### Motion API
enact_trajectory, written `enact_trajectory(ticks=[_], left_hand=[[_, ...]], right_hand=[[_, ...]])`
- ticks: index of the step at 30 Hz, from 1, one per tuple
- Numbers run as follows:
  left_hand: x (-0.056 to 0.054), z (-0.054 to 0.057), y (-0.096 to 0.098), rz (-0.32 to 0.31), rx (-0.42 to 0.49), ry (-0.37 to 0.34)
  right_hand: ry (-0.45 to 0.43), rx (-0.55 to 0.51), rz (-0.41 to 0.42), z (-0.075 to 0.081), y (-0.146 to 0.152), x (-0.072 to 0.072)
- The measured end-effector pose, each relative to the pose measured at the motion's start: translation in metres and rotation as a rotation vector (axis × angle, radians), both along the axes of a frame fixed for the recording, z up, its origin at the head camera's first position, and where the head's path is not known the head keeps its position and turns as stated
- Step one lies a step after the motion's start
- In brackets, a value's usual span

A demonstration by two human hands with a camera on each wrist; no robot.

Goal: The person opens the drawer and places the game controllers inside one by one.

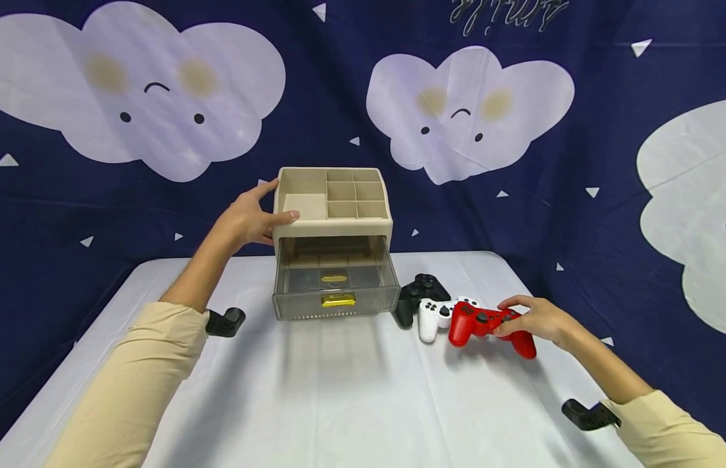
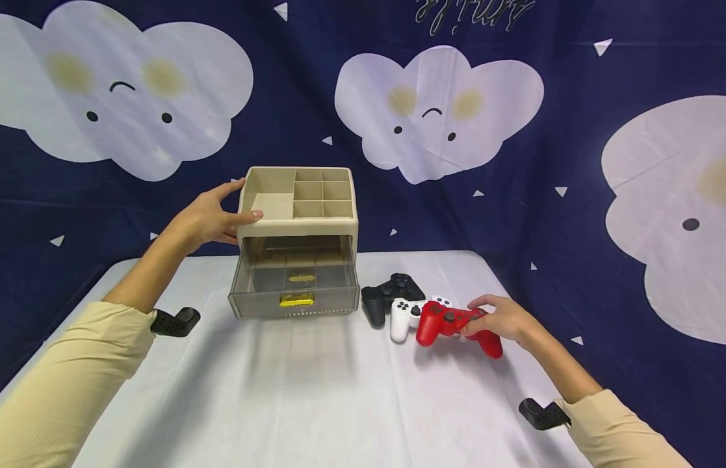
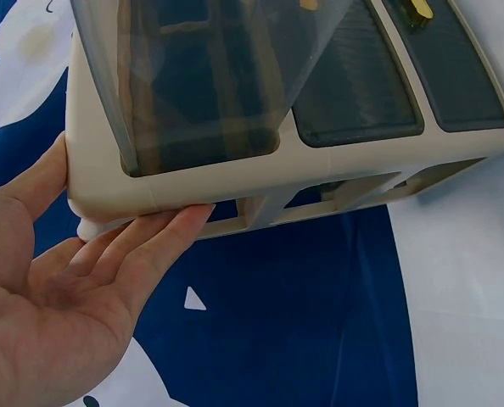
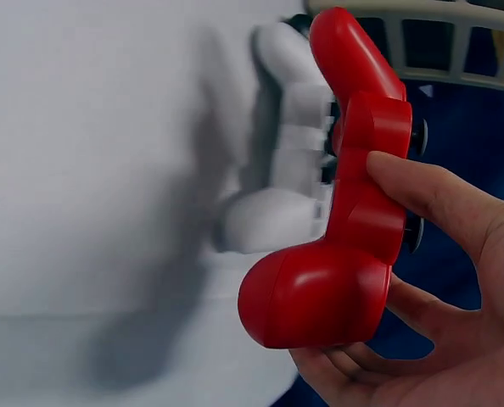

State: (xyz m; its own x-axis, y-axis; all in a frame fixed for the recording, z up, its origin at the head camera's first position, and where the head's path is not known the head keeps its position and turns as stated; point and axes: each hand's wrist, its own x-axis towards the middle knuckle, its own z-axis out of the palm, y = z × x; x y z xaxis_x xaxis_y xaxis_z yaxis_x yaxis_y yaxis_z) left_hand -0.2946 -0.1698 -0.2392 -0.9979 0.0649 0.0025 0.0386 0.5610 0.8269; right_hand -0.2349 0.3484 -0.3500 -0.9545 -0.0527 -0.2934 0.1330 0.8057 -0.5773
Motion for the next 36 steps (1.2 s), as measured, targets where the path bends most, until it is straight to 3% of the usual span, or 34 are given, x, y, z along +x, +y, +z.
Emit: enact_trajectory(ticks=[14,28,36], left_hand=[[0.000,-0.001,0.002,-0.013,-0.014,0.009],[0.001,-0.004,-0.006,-0.031,-0.007,0.019],[0.001,-0.005,-0.005,-0.029,0.001,0.024]], right_hand=[[0.130,-0.012,0.021,0.065,-0.018,-0.016],[0.242,-0.025,0.063,0.111,-0.068,-0.026],[0.306,-0.067,0.078,0.133,-0.104,-0.023]])
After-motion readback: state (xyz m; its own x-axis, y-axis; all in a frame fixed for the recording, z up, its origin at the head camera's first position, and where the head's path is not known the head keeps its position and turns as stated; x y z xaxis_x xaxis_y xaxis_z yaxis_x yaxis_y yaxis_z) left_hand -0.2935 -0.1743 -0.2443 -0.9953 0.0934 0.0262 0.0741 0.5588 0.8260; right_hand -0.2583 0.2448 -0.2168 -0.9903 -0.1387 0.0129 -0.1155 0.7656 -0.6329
